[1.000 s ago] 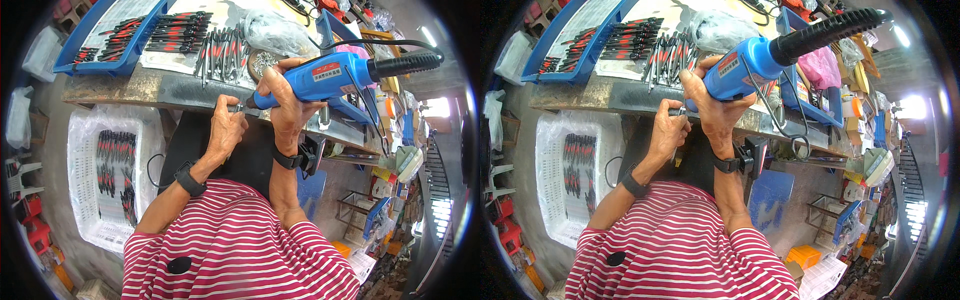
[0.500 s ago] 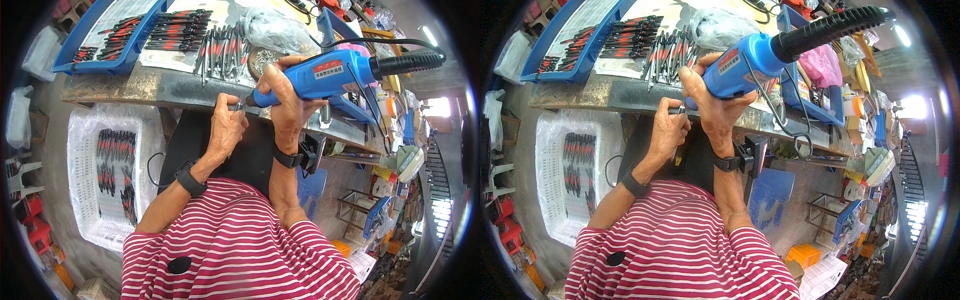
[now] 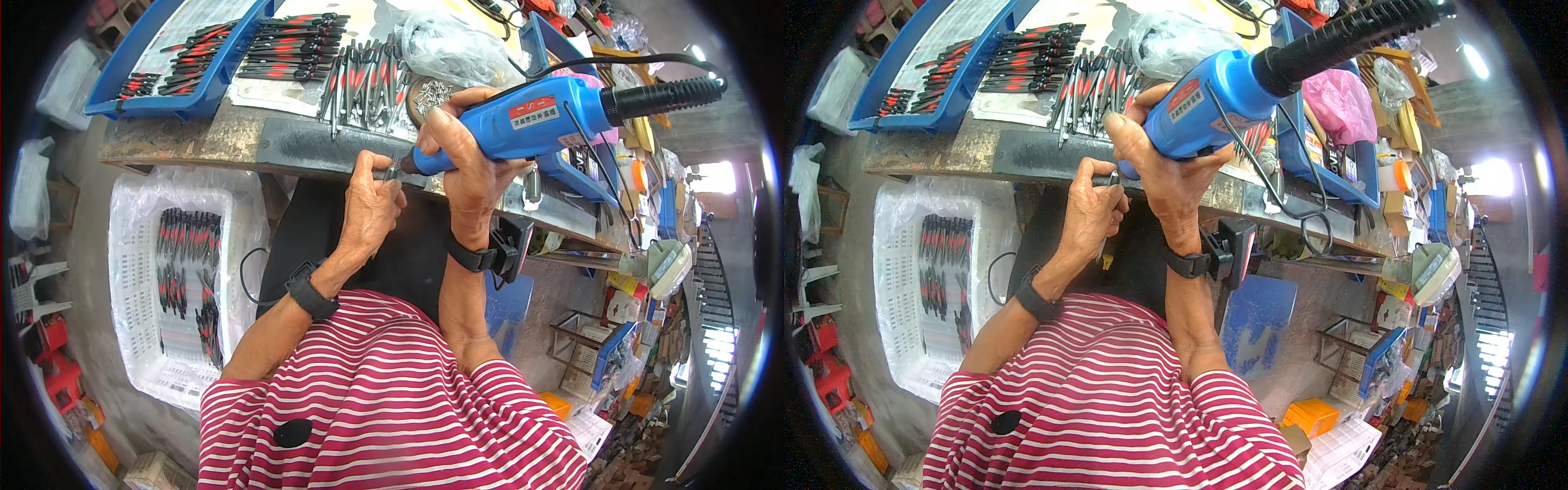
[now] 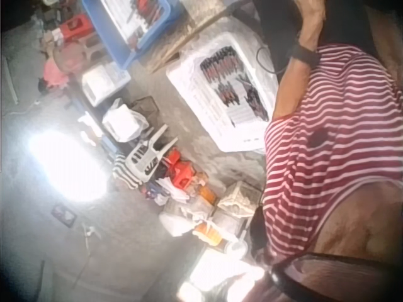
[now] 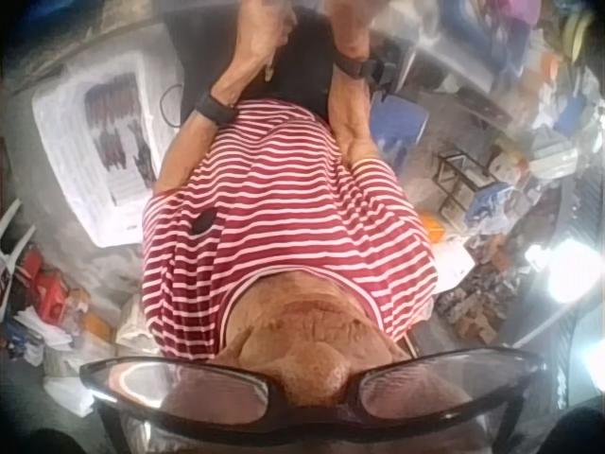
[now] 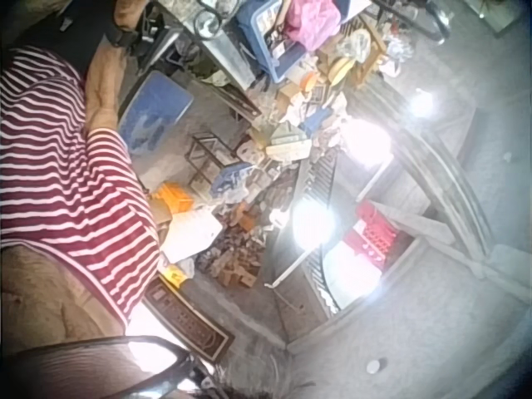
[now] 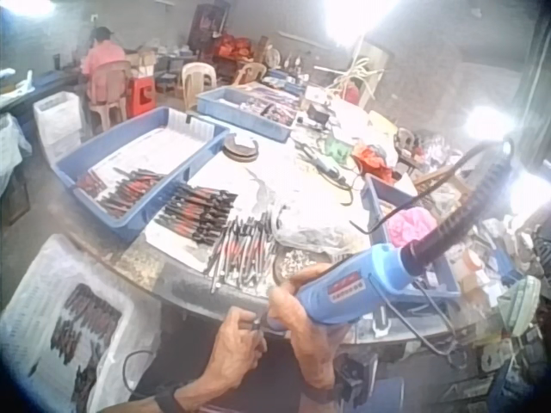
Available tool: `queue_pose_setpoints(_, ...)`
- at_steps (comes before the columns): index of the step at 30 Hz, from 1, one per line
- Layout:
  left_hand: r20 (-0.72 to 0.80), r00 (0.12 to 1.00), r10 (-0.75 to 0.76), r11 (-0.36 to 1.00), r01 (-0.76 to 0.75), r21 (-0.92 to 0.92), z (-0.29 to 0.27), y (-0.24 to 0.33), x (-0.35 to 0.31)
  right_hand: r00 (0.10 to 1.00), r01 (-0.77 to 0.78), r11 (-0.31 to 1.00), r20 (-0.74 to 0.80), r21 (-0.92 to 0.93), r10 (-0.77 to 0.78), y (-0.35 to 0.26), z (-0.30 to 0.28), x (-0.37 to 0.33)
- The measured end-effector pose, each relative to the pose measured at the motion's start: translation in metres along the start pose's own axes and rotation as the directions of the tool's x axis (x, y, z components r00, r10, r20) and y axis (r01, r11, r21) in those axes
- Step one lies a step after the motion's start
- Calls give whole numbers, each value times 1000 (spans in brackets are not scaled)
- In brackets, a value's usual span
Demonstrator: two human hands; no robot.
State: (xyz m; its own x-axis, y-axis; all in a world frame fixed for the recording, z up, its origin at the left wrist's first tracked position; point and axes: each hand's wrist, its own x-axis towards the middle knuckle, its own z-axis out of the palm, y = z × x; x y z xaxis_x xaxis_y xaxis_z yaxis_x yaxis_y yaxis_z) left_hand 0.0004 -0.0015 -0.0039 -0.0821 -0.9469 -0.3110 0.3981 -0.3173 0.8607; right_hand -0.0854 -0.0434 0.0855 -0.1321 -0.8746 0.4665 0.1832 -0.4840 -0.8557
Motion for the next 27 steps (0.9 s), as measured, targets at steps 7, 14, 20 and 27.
queue_pose_setpoints(7,-12,1000,29,999,-28,36,-1,-1,1,998,-42,999,39,34,41,2,-2,-1)
queue_pose_setpoints(14,-40,996,78,996,-76,56,2,-4,3,991,-129,985,-16,115,131,4,0,-6)
queue_pose_setpoints(20,-95,991,91,994,-84,77,3,-8,1,990,128,956,-24,-265,-139,25,2,-4)
queue_pose_setpoints(27,-63,997,38,999,-37,22,5,2,1,975,-139,985,-190,-101,118,3,13,-5)
